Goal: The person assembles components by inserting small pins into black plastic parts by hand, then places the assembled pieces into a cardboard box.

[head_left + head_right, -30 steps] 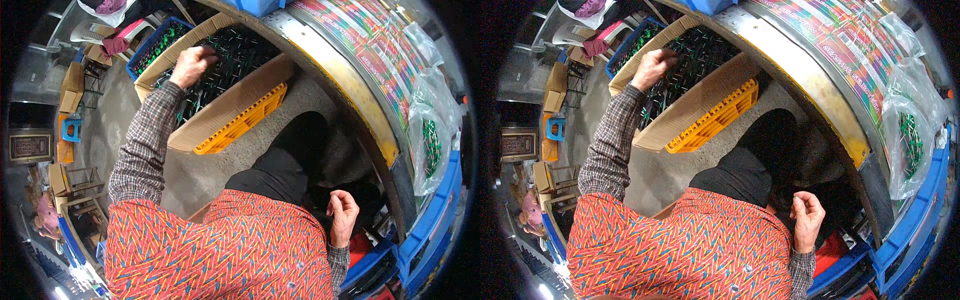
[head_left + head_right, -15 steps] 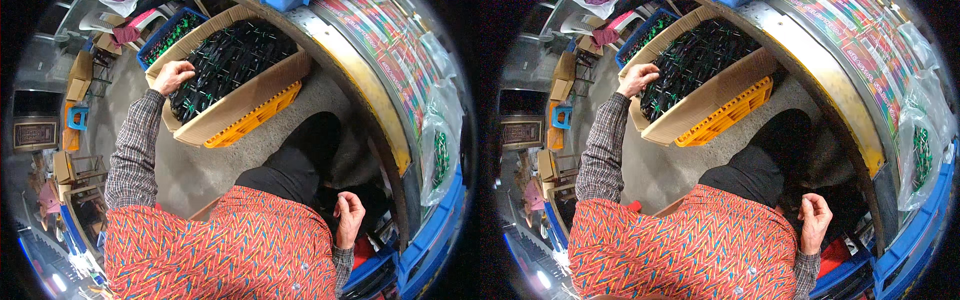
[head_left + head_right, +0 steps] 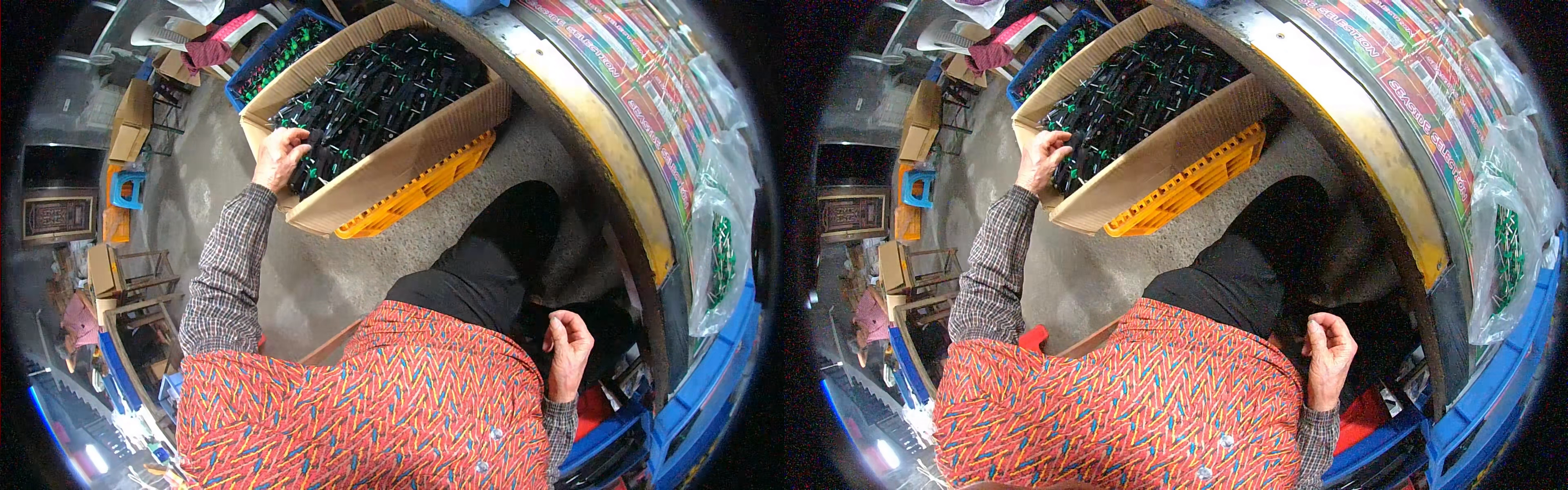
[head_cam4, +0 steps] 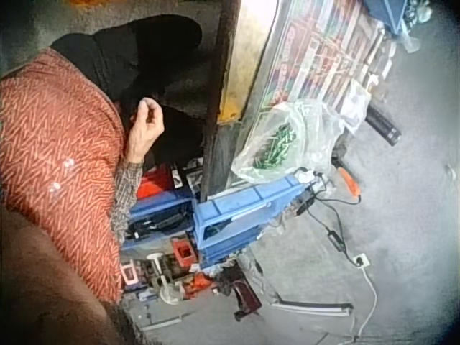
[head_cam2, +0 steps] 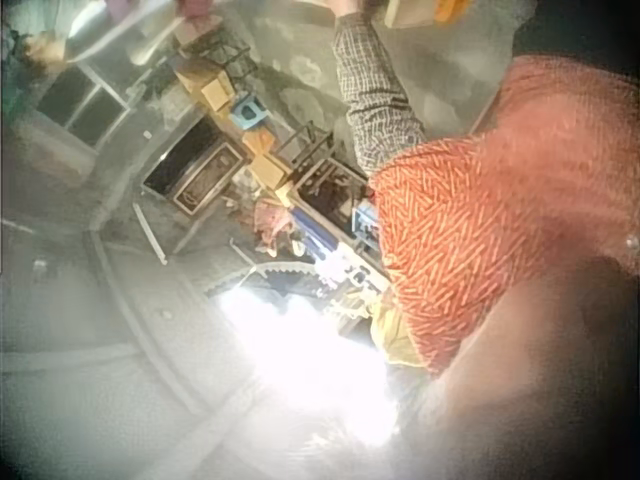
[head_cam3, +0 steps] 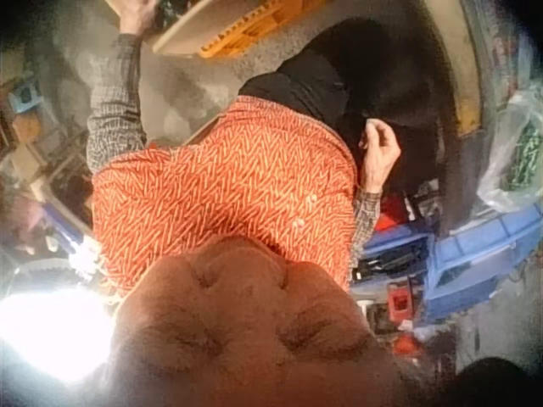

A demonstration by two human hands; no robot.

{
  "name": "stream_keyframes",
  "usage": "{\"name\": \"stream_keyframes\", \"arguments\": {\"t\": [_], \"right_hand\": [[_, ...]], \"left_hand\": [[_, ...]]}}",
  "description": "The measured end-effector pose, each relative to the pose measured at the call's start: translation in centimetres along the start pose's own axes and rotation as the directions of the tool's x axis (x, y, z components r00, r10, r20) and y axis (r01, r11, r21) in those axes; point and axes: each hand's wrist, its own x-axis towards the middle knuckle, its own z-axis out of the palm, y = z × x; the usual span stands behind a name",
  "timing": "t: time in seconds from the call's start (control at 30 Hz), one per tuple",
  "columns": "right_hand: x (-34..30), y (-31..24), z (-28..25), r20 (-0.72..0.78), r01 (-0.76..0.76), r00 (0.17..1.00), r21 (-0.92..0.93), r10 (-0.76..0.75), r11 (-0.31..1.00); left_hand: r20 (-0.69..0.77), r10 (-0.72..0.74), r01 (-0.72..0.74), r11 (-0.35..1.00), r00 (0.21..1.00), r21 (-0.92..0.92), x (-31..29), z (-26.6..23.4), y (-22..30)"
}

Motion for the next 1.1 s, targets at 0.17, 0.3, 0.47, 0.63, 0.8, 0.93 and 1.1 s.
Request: {"name": "stream_keyframes", "arguments": {"t": [0.17,0.3,0.47,0.63,0.8,0.93,1.1], "right_hand": [[0.1,0.1,0.0,0.017,-0.008,1.000,0.013,0.007,1.000],[0.1,-0.1,-0.3,-0.001,-0.001,1.000,0.015,0.001,1.000],[0.1,-0.2,-0.4,0.043,0.005,0.999,0.077,-0.008,0.997],[0.1,0.1,-0.7,0.045,0.025,0.999,0.073,-0.029,0.997],[0.2,0.2,-0.8,0.050,0.038,0.998,0.108,-0.044,0.993],[0.1,-0.3,-0.8,0.055,0.063,0.996,0.117,-0.069,0.991],[0.0,0.1,-1.6,0.037,0.083,0.995,0.126,-0.088,0.989]], "left_hand": [[-0.008,-0.034,0.034,0.997,0.999,-0.063,-0.2,0.9,-0.2],[-0.015,0.004,-0.004,0.999,1.000,-0.035,0.5,1.3,-0.3],[-0.104,0.079,-0.076,0.996,0.991,0.038,0.2,1.4,-0.2],[-0.163,0.121,-0.116,0.992,0.979,0.040,2.2,-0.8,4.4],[-0.269,0.291,-0.304,0.953,0.918,-0.007,7.0,-4.2,10.2],[-0.298,0.406,-0.399,0.913,0.864,0.088,11.4,-7.7,15.7],[-0.345,0.573,-0.531,0.820,0.744,0.216,17.2,-9.1,21.5]]}}
